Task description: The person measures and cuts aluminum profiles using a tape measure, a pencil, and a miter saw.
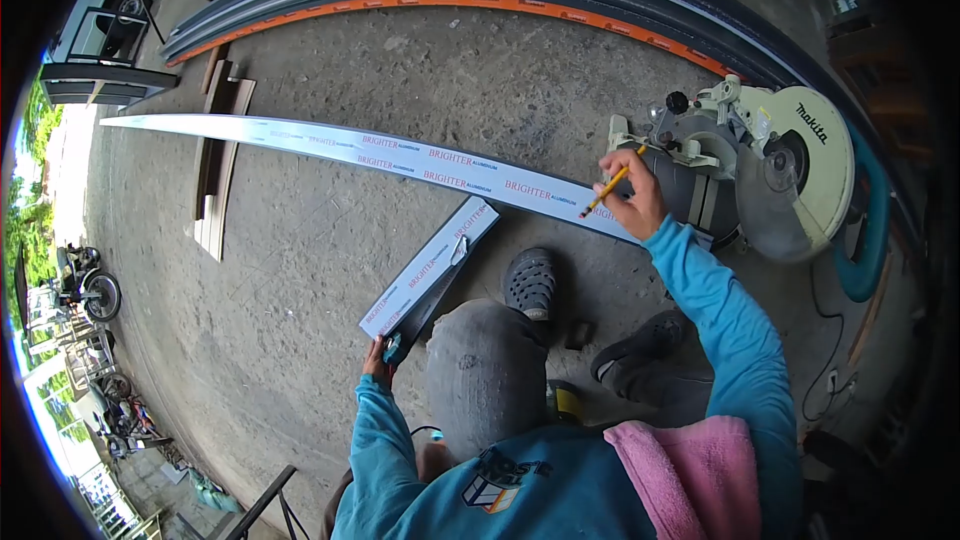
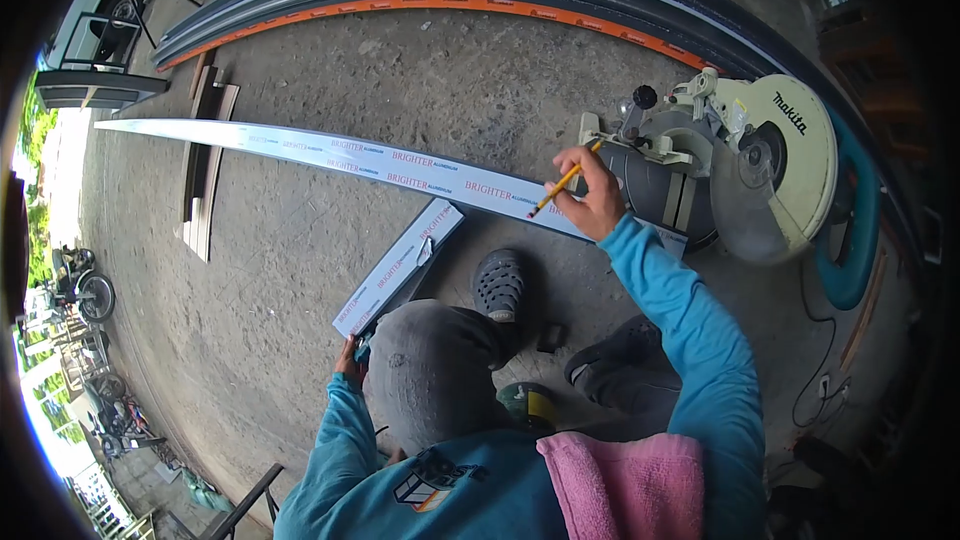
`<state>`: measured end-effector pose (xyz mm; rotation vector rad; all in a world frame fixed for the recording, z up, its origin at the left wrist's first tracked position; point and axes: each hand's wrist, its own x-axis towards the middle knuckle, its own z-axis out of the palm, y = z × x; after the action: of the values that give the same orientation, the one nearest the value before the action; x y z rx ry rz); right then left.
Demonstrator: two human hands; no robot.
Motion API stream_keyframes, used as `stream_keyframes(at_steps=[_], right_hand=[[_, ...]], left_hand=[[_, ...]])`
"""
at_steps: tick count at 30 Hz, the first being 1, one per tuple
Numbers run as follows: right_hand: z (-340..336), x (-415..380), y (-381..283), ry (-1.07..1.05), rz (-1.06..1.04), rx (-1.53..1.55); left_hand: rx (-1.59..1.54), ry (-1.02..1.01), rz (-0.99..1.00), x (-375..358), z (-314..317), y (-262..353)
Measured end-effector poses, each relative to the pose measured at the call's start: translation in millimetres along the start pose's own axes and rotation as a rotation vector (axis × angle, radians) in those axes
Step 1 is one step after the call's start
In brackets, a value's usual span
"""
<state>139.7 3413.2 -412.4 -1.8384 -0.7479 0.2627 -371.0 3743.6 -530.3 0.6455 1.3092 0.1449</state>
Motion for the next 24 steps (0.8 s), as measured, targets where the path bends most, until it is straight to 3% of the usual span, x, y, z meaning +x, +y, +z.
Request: stream_keyframes(at_steps=[1, 3, 4, 6, 10, 12, 14, 16, 18, 20, 21, 24], right_hand=[[-0.3, -16.9, -4.9, -0.031, 0.045, 0.101], [2.5, -49.9, -8.9, -0.153, 0.189, 0.205], [4.4, -65.1, -10.4, -0.224, 0.229, 0.207], [8.2, -87.1, -18.2, -0.305, 0.291, 0.194], [1.4, -110.5, -38.2, -0.442, 0.372, 0.028], [-4.2, -124.8, -34.6, -0.424, 0.323, 0.036], [-6.0, -132.2, -26.6, -0.395, 0.445, -0.012], [-8.2, -141.9, -17.0, -0.418, 0.423, -0.067], [-15.8, -149.6, -10.4, -0.432, 0.433, -0.140], [-14.5, -156.0, 10.4, -0.453, 0.475, -0.132], [-14.4, -154.4, 0.1, -0.463, 0.603, 0.105], [-18.6, -147.8, -13.3, -0.580, 0.666, -0.014]], left_hand=[[-0.009, 0.013, 0.002, -4.7, -12.2, -6.2], [0.226, 0.269, -0.064, -3.7, -25.8, -17.6], [0.216, 0.271, -0.070, 1.5, -32.7, -27.5], [-0.016, 0.236, 0.176, 11.3, -39.4, -46.0], [-0.080, 0.167, 0.269, -13.5, -44.1, -59.9], [0.015, 0.252, 0.214, -39.5, -37.6, -65.6], [0.155, 0.317, 0.141, -29.2, -57.1, -85.5], [0.396, 0.310, -0.001, -34.9, -58.7, -87.1], [0.406, 0.410, -0.156, -30.7, -54.9, -90.3], [0.725, 0.138, -0.441, -39.1, -57.2, -62.0], [0.844, 0.038, -0.491, -44.0, -61.6, -52.7], [1.149, -0.189, -0.453, -43.3, -47.2, -17.0]])
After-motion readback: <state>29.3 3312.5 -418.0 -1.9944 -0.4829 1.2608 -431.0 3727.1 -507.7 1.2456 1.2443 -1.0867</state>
